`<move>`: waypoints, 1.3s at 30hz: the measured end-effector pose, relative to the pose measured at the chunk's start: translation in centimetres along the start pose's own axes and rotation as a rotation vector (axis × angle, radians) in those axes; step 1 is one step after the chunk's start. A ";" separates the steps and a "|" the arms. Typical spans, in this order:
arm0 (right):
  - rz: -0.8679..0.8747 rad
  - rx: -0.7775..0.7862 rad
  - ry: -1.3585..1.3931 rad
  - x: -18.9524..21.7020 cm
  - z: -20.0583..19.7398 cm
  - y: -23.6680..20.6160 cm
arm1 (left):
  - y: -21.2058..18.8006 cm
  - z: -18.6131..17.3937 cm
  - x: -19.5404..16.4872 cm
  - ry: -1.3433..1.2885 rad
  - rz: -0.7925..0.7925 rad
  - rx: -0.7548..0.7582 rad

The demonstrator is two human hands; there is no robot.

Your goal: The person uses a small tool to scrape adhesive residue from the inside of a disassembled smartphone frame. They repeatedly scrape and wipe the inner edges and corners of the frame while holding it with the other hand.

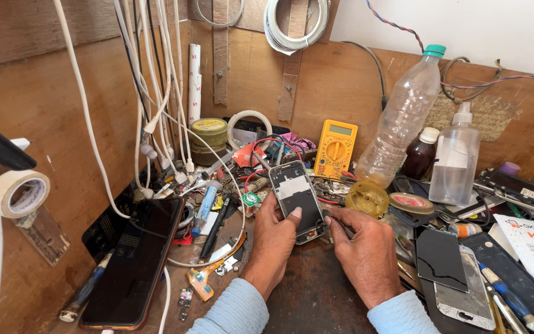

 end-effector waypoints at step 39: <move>0.475 0.301 0.655 -6.0 3.2 0.9 | 0.7 -0.7 1.1 -0.112 -0.031 0.039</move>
Point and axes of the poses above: each hand's wrist, its own y-axis towards the middle knuckle, its own z-axis out of the palm, x = y × z, the point moved 6 cm from there along y, towards the middle knuckle, and after that the axes turned 6 degrees about x, right-handed, at the moved point
